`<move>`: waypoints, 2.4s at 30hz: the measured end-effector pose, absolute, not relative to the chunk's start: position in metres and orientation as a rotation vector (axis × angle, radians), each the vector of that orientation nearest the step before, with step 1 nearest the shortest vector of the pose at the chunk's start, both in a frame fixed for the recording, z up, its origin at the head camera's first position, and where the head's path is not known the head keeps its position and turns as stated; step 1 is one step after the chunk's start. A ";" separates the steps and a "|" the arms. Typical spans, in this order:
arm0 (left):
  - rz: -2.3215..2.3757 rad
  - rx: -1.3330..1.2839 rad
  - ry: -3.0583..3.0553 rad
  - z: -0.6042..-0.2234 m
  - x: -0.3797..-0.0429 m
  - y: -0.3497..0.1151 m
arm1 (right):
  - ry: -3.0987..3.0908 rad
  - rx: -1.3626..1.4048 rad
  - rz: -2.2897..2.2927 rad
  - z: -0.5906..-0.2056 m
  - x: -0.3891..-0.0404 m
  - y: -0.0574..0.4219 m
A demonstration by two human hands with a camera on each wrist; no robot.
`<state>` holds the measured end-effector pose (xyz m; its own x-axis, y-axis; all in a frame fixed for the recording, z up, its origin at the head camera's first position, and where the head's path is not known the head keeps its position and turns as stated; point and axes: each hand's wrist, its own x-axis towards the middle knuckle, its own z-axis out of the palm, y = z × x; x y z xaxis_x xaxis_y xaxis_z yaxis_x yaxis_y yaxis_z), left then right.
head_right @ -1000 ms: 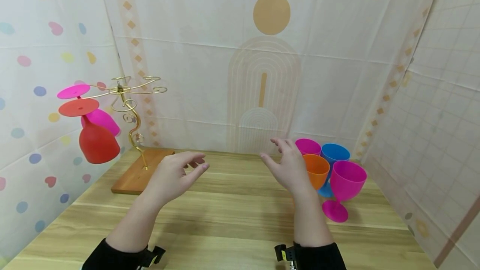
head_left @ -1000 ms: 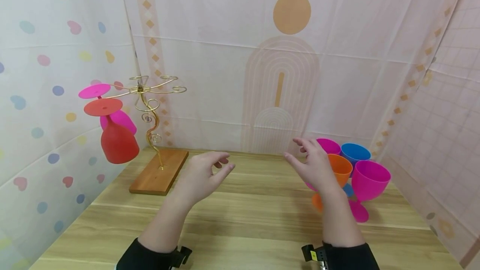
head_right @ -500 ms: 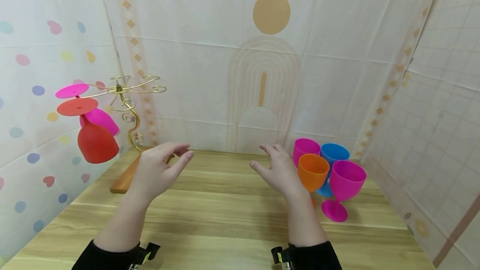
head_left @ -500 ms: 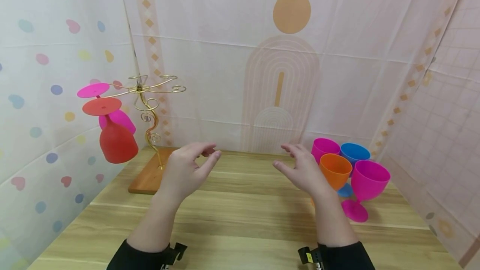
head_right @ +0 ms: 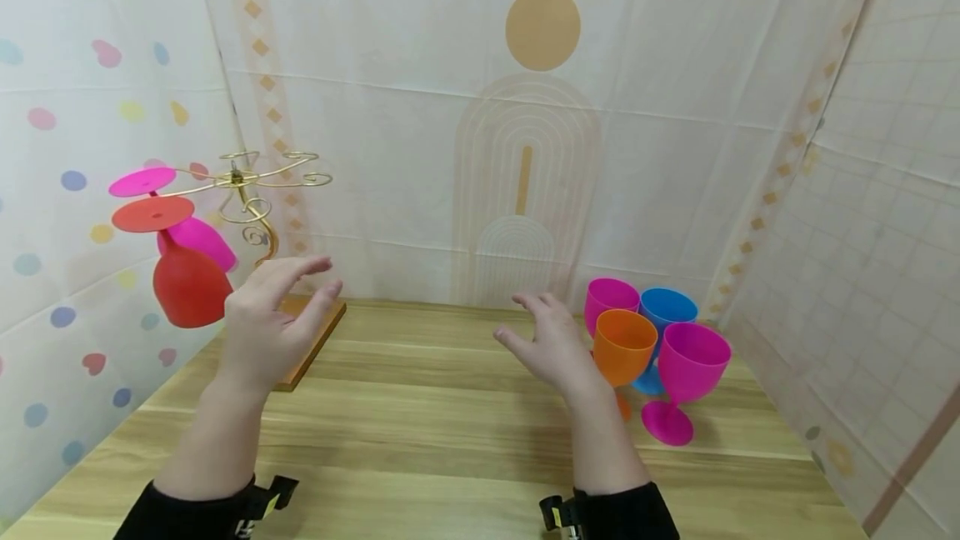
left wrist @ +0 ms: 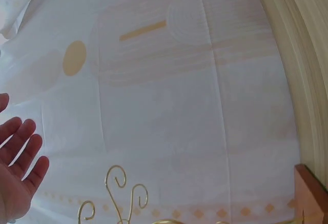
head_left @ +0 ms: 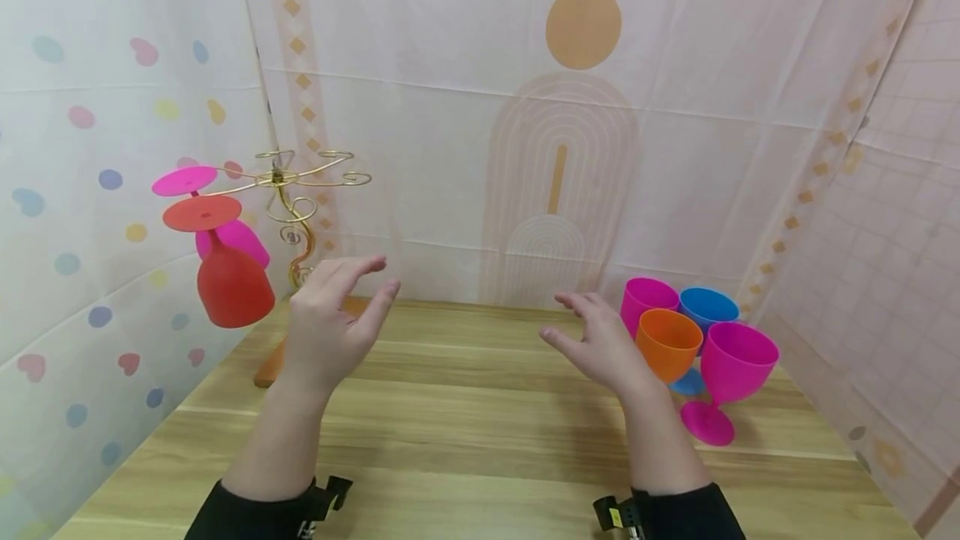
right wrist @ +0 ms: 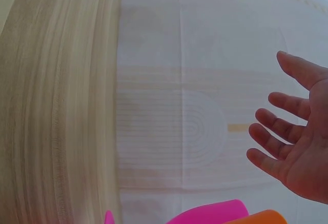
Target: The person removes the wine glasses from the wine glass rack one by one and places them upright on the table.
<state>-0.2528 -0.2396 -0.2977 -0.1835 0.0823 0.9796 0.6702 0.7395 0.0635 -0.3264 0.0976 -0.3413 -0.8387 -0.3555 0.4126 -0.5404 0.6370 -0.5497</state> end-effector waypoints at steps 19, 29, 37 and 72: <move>-0.255 -0.478 -1.750 -0.253 -0.250 -0.282 | -2.653 0.741 0.920 -0.344 -0.325 0.091; -0.184 -0.366 -1.813 -0.245 -0.253 -0.306 | -2.655 0.766 0.927 -0.345 -0.324 0.089; -0.136 -0.146 -1.972 -0.240 -0.250 -0.329 | -2.645 0.817 0.969 -0.347 -0.323 0.085; -0.081 0.254 -2.458 -0.231 -0.253 -0.388 | -2.538 1.069 1.297 -0.354 -0.321 0.062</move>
<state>-0.2529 -0.3879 -0.2306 -0.7658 -0.2024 0.6104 -0.1618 0.9793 0.1218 -0.3207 0.0620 -0.3535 -0.7492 -0.5428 0.3794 -0.6255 0.3917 -0.6748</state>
